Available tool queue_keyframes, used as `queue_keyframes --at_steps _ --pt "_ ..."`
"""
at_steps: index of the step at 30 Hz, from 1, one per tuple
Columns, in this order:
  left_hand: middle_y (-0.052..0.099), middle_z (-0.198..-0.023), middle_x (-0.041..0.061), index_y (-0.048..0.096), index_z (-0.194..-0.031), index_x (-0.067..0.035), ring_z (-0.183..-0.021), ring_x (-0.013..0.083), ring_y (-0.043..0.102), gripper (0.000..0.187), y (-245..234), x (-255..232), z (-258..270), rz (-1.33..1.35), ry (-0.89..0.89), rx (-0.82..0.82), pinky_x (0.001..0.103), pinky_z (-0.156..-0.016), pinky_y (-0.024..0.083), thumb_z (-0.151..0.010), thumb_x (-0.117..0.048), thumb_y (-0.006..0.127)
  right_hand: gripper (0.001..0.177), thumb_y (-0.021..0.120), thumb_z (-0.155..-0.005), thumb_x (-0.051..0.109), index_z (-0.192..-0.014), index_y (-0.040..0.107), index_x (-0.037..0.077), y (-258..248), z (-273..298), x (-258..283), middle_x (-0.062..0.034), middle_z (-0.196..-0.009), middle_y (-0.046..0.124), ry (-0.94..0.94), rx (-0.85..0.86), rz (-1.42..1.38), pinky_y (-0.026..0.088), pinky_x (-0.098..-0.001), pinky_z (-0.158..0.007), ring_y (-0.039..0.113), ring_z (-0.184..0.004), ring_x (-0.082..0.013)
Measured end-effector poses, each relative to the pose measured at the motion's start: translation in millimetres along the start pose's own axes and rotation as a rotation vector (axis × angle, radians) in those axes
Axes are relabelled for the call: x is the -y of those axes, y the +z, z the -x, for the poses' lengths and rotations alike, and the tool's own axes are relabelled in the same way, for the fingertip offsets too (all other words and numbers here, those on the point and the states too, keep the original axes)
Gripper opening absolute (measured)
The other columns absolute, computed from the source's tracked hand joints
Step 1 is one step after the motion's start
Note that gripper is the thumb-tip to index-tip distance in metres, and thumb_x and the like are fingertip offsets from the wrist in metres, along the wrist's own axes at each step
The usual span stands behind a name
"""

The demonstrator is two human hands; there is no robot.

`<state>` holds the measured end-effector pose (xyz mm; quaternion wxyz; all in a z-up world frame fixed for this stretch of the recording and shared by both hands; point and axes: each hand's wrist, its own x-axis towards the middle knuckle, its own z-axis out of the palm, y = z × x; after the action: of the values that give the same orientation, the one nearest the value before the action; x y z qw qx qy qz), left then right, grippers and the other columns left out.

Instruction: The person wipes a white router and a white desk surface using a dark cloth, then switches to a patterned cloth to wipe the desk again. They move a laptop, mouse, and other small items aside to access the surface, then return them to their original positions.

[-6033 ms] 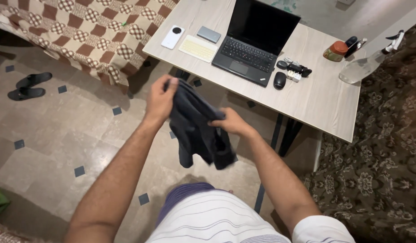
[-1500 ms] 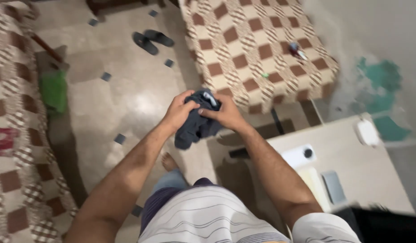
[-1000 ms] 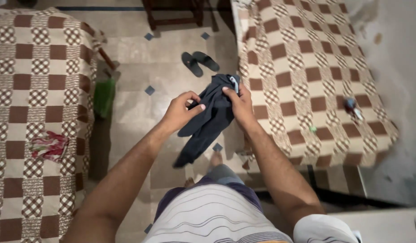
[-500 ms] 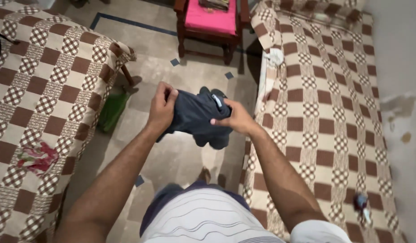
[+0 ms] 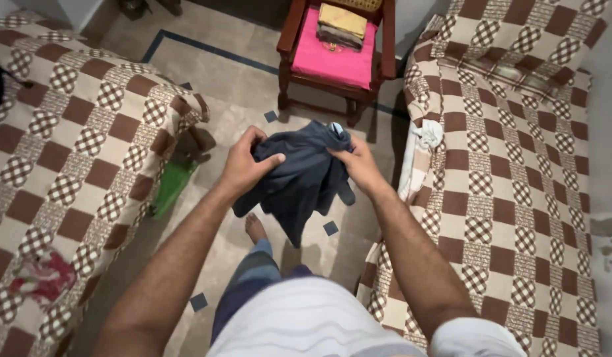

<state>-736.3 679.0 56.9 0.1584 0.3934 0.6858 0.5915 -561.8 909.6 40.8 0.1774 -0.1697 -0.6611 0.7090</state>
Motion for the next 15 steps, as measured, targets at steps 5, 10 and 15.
queue_keyframes --at_steps 5,10,15 --pt "0.066 -0.101 0.004 0.060 -0.118 -0.004 -0.095 0.0131 0.062 0.053 -45 45 -88 0.096 -0.082 0.228 0.030 -0.086 0.051 -0.074 -0.014 0.087 0.034 0.065 -0.096 0.004 -0.130 0.064 0.001 14 -99 -11 -0.0023 -0.116 0.072 -0.029 -0.106 -0.015 0.052 -0.0268 -0.095 0.065 -0.105 -0.0110" --pt "0.075 -0.098 0.004 0.070 -0.115 -0.002 -0.092 0.0126 0.069 0.032 -84 99 -172 0.002 -0.230 0.333 0.029 -0.085 0.055 -0.084 -0.012 0.076 0.042 0.064 -0.099 0.005 -0.141 0.058 0.002 27 -189 -12 -0.0023 -0.125 0.068 -0.090 -0.213 -0.039 0.049 -0.0277 -0.102 0.062 -0.113 -0.0115" --pt "0.071 -0.096 0.005 0.066 -0.113 -0.003 -0.088 0.0117 0.065 0.021 -112 120 -235 0.113 -0.178 0.089 0.030 -0.082 0.053 -0.097 -0.017 0.067 0.045 0.064 -0.099 0.004 -0.143 0.056 0.002 32 -262 -1 -0.0017 -0.130 0.068 -0.138 -0.181 0.028 0.046 -0.0279 -0.107 0.061 -0.120 -0.0120"
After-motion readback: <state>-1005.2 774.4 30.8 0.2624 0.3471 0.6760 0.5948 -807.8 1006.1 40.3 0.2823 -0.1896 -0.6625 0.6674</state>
